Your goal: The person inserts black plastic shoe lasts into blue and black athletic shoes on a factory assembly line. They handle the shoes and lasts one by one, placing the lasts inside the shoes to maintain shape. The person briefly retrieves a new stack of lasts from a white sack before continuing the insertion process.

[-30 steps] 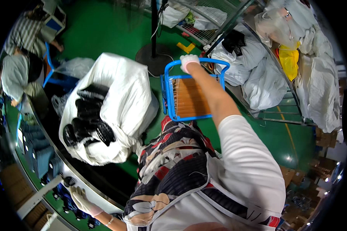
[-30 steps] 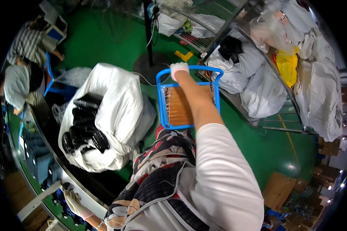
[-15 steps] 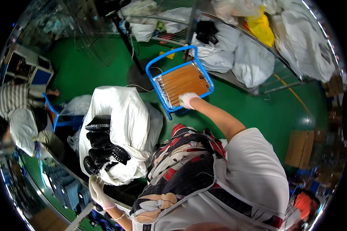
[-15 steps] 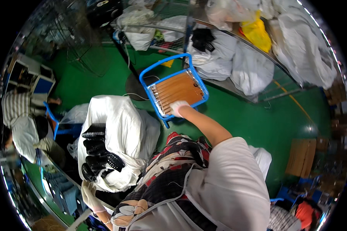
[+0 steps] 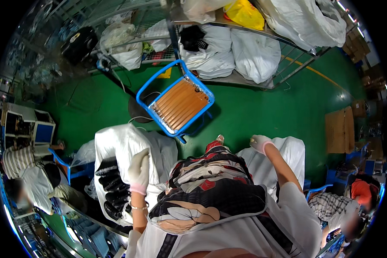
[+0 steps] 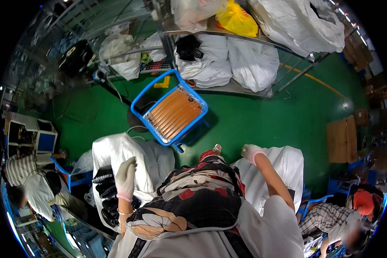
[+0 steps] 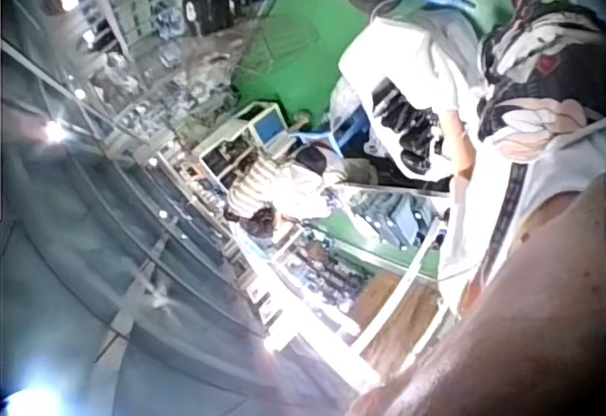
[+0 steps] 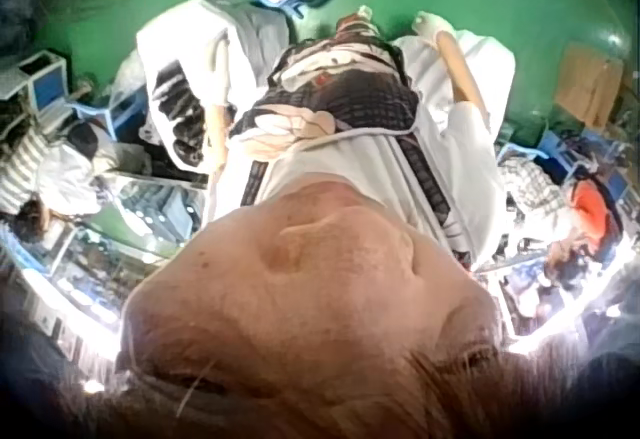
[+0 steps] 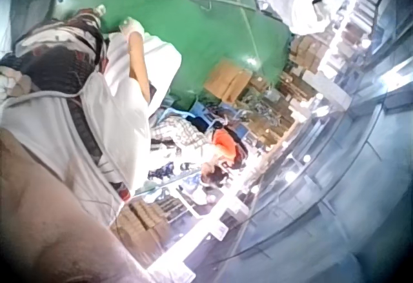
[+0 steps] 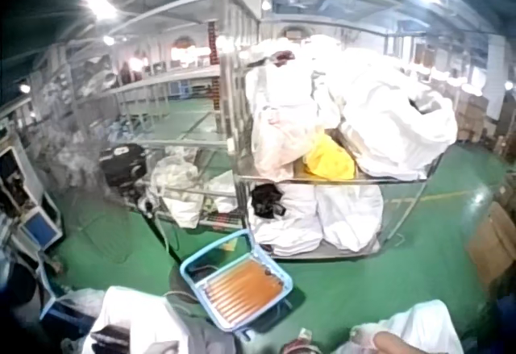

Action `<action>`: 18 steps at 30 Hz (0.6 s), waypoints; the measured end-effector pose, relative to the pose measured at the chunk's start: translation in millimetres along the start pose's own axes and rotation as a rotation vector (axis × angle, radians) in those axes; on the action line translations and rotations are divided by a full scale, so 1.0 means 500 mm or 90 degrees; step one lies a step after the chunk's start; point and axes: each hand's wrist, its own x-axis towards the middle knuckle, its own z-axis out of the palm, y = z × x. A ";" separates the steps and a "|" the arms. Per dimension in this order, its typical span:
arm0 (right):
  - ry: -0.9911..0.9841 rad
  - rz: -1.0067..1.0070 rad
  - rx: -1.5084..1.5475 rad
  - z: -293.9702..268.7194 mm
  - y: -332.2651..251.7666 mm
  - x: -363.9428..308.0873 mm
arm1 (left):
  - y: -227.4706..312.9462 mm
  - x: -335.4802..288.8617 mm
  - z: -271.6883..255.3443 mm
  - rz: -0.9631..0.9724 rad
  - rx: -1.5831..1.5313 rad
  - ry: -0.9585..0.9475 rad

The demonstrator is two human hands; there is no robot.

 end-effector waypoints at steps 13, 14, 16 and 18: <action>0.272 0.132 0.221 -0.157 0.292 -0.125 | 0.455 0.418 0.427 0.470 0.078 -0.385; 0.284 0.146 0.223 -0.176 0.296 -0.129 | 0.487 0.439 0.449 0.529 0.071 -0.407; 0.320 0.099 0.282 -0.233 0.309 -0.122 | 0.546 0.494 0.490 0.554 0.093 -0.439; 0.396 0.097 0.256 -0.296 0.322 -0.118 | 0.623 0.544 0.535 0.550 0.070 -0.476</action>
